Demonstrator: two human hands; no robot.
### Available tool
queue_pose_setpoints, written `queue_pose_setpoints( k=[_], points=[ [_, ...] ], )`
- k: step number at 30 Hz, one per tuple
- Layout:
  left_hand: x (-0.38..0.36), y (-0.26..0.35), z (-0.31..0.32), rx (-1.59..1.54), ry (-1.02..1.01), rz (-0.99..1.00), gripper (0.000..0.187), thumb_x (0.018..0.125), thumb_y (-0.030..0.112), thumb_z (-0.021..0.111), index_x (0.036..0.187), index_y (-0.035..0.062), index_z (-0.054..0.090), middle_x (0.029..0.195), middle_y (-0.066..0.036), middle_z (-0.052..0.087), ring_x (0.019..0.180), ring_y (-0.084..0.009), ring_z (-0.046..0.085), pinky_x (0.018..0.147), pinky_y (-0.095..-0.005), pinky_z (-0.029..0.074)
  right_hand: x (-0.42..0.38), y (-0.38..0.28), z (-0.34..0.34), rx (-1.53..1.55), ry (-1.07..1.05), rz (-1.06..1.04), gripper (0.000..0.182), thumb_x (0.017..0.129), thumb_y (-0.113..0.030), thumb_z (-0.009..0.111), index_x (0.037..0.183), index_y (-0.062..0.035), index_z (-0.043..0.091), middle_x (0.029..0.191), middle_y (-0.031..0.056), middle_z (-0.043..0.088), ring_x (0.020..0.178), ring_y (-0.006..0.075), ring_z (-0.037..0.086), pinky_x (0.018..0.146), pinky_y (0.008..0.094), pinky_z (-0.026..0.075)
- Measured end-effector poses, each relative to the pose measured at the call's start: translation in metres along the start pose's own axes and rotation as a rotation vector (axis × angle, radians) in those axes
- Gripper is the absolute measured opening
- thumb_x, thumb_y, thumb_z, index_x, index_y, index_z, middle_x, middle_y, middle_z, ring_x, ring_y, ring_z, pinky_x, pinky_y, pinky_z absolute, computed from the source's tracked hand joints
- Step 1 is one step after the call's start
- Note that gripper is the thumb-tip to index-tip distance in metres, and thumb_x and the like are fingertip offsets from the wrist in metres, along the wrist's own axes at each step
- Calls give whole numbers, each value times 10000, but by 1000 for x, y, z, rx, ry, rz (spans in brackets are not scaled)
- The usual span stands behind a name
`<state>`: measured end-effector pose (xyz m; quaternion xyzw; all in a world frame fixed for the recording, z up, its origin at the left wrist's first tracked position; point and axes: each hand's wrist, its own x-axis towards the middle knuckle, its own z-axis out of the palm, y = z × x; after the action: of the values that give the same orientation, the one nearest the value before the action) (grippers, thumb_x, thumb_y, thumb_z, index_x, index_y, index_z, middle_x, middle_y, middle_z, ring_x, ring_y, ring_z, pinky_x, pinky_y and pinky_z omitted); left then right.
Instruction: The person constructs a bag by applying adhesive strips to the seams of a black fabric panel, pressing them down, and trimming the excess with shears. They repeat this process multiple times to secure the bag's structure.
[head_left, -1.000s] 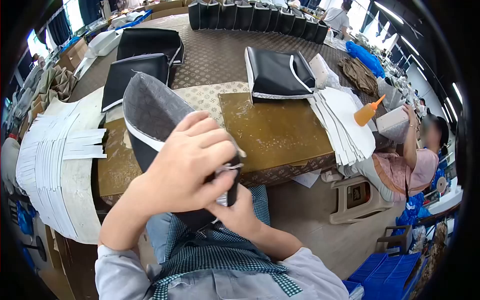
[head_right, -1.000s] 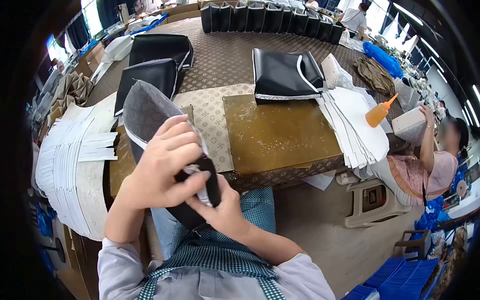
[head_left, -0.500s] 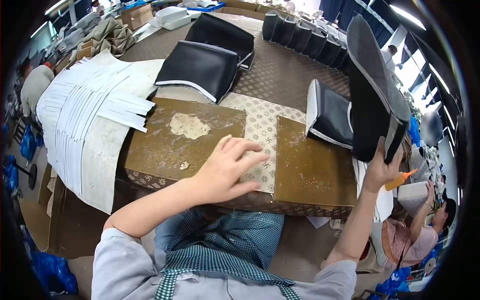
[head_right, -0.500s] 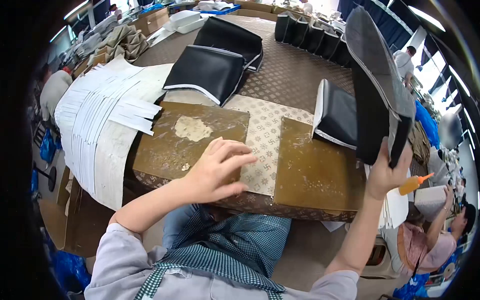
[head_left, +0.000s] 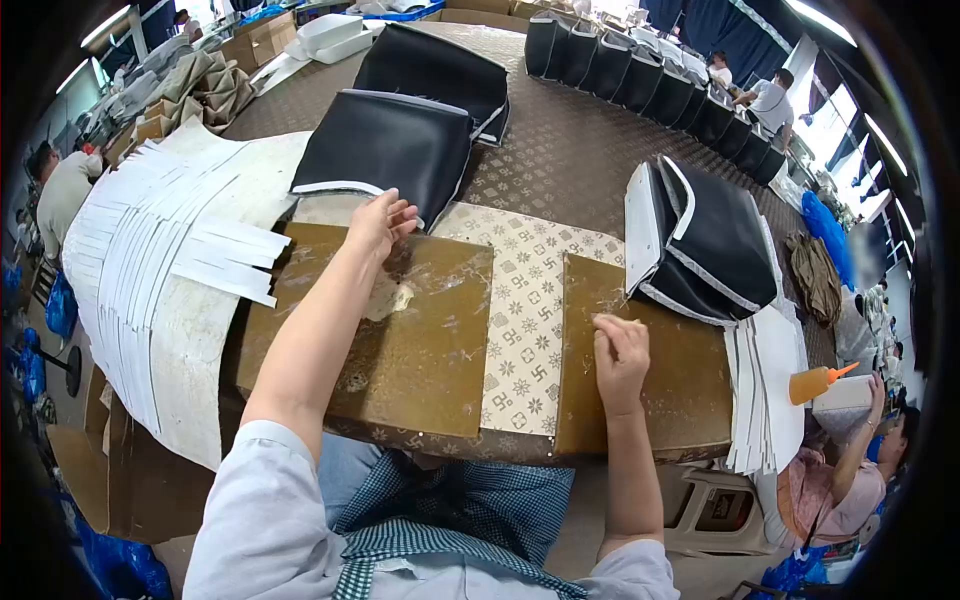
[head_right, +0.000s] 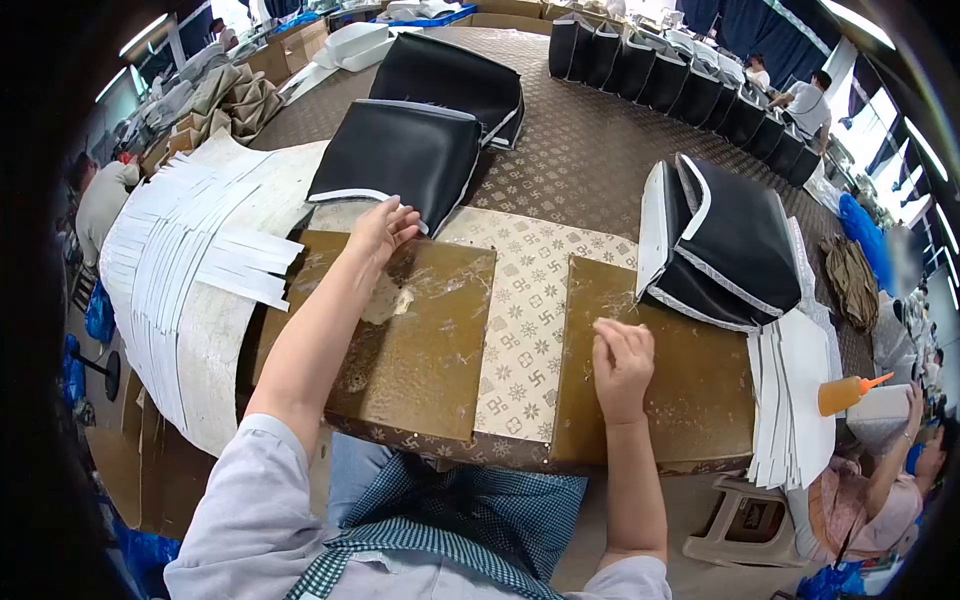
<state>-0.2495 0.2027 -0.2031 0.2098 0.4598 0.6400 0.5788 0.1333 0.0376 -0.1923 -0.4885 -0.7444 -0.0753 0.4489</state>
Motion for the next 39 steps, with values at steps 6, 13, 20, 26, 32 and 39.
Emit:
queue_pose_setpoints(
  k=[6, 13, 20, 26, 32, 39],
  points=[
    [44, 4, 6, 173, 294, 109, 367, 862, 299, 737, 1021, 11, 573, 854, -82, 604, 612, -177, 557, 466, -342, 502, -7, 19, -1, 96, 15, 251, 108, 825, 9, 671, 912, -36, 716, 917, 64, 705, 852, 210, 615, 721, 299, 516],
    [58, 7, -5, -19, 161, 29, 201, 907, 140, 662, 1048, 24, 579, 943, -86, 610, 841, -237, 638, 708, -400, 559, -9, 15, 3, 179, 15, 338, 110, 829, 20, 663, 905, -39, 718, 865, 50, 691, 762, 159, 580, 647, 270, 482],
    [45, 132, 61, 229, -41, 427, 122, 876, 40, 594, 992, 64, 563, 837, -73, 600, 718, -213, 617, 620, -375, 542, -12, 23, 3, 216, 27, 417, 132, 834, -25, 687, 961, -55, 705, 887, 49, 689, 722, 163, 579, 652, 276, 501],
    [-72, 215, 81, 759, -266, 524, 477, 888, 66, 534, 1363, 25, 535, 1021, -113, 673, 838, -167, 678, 703, -282, 579, -13, 14, 9, 503, 10, 540, 419, 835, 11, 693, 1240, -41, 601, 1000, 45, 660, 663, 83, 531, 628, 240, 499],
    [-143, 188, 101, 1566, -493, 1097, 354, 839, 129, 566, 1167, 27, 651, 860, -165, 696, 779, -231, 671, 747, -359, 520, -5, -105, -5, 813, -309, 377, 1010, 757, -71, 757, 1568, -80, 155, 1551, 168, 313, 1146, 232, 527, 942, 347, 487],
    [-259, 128, 124, 1449, -688, 979, 422, 913, 297, 605, 1217, 5, 625, 943, -175, 712, 892, -300, 688, 807, -380, 537, -52, -135, 34, 688, -394, 629, 881, 810, -182, 743, 1506, 40, 250, 1419, 279, 375, 1278, 373, 459, 1080, 448, 383]
  ],
)
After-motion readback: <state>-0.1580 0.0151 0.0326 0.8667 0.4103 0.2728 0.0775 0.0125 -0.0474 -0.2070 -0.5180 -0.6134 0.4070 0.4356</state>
